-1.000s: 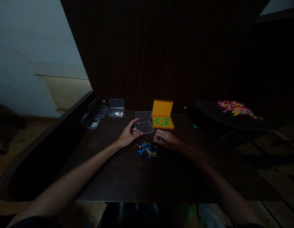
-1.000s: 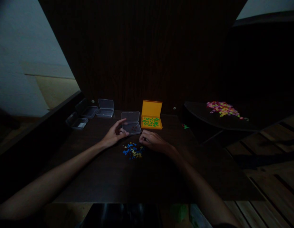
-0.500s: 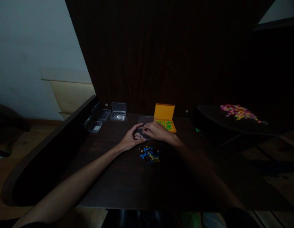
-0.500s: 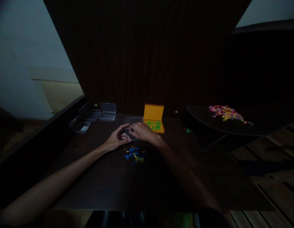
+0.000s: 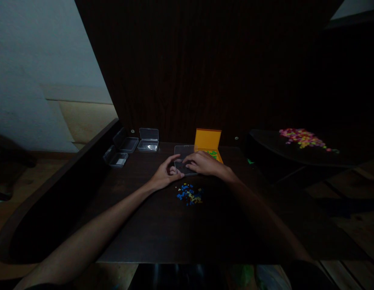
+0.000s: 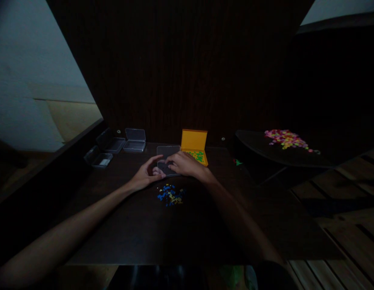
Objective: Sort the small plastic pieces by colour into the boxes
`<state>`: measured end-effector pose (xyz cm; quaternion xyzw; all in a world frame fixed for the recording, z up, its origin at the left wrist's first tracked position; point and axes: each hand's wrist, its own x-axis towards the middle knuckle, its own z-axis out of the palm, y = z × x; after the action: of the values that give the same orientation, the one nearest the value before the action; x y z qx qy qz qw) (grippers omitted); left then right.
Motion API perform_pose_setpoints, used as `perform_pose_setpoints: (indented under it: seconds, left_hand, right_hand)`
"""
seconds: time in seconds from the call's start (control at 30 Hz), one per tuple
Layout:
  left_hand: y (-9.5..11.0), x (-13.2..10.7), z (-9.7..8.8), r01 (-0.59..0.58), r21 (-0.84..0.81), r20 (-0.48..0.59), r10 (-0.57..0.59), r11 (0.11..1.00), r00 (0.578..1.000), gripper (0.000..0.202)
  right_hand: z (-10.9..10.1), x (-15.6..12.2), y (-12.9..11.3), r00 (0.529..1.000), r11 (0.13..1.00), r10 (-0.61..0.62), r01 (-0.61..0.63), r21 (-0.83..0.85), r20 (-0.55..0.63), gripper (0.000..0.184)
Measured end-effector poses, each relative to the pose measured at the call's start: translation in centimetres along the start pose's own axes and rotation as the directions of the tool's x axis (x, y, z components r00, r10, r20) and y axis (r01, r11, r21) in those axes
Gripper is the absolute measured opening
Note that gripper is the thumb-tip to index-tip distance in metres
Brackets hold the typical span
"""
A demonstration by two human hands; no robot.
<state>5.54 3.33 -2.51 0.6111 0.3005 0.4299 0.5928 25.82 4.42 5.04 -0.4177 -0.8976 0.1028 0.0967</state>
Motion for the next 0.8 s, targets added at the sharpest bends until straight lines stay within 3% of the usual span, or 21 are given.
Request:
perform_pose_setpoints:
  seconds: [0.17,0.33,0.5,0.8]
  left_hand:
    - [-0.1,0.1,0.0,0.0,0.008,-0.021,0.0,1.0,1.0,0.079]
    - [0.1,0.1,0.0,0.001,0.003,-0.055,-0.001,1.0,0.998,0.078]
    - [0.4,0.0,0.0,0.005,0.024,-0.066,-0.003,1.0,0.998,0.077]
    - [-0.1,0.2,-0.2,0.007,0.016,-0.042,-0.007,1.0,0.999,0.079]
  right_hand:
    - [-1.6,-1.6,-0.7,0.996,0.996,-0.031,0.024,0.082,0.079,0.019]
    - [-0.3,-2.3,-1.1,0.965,0.994,-0.1,0.084,0.075,0.244,0.023]
    - [1.2,-2.2,-1.2,0.971,0.996,-0.092,0.087,0.03,0.219,0.026]
    - [1.3,-2.0,-1.3,0.966,0.994,-0.111,0.106,0.034,0.232,0.025]
